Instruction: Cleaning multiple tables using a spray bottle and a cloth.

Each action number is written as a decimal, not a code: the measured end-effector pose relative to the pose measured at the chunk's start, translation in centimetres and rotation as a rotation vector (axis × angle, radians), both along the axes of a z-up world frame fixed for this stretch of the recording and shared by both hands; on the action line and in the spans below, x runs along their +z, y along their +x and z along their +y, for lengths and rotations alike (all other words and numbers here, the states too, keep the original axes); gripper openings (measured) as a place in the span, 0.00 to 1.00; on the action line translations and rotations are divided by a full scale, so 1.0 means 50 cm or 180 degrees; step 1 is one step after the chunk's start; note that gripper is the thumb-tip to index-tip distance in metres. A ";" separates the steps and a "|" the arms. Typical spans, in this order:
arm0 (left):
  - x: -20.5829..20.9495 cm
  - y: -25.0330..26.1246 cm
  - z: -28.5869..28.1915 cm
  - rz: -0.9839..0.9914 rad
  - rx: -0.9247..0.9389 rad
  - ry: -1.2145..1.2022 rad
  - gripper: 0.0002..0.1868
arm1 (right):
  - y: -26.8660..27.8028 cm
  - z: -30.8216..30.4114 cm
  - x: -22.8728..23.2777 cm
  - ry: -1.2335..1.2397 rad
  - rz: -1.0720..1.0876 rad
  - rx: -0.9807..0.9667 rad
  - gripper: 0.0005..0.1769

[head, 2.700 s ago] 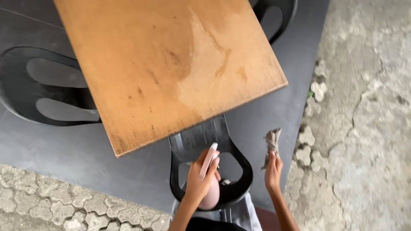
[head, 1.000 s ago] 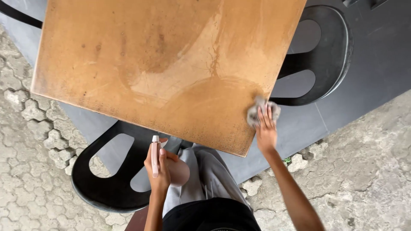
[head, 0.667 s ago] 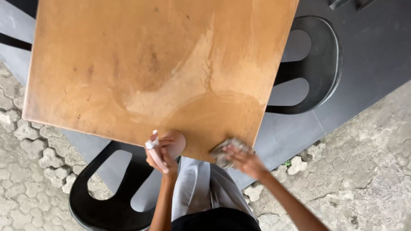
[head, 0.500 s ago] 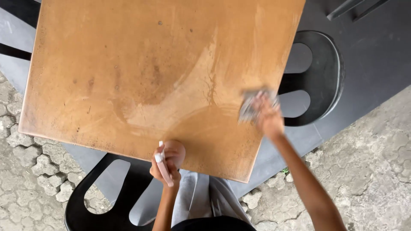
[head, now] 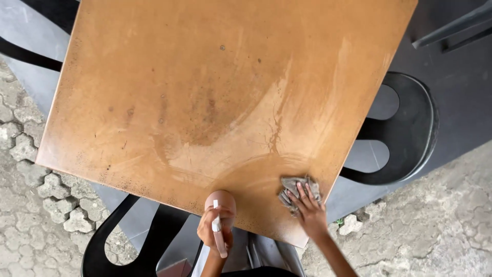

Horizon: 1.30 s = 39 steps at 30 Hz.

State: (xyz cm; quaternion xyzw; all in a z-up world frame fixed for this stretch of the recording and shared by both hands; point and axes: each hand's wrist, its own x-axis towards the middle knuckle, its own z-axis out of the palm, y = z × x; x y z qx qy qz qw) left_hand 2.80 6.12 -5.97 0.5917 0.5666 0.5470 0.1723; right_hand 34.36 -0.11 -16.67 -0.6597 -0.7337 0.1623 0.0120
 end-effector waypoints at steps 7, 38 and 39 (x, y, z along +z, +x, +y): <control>0.003 -0.012 -0.014 -0.0377 -0.0067 -0.0310 0.21 | 0.165 0.539 0.047 0.0083 -0.1087 -0.0189 0.42; 0.153 -0.137 -0.088 -0.1330 0.1355 -0.3110 0.16 | -0.618 0.603 0.078 0.0638 0.0670 0.1670 0.36; 0.156 -0.133 -0.084 -0.1334 0.1356 -0.3145 0.16 | -0.629 0.549 0.040 0.0603 0.0667 0.1666 0.36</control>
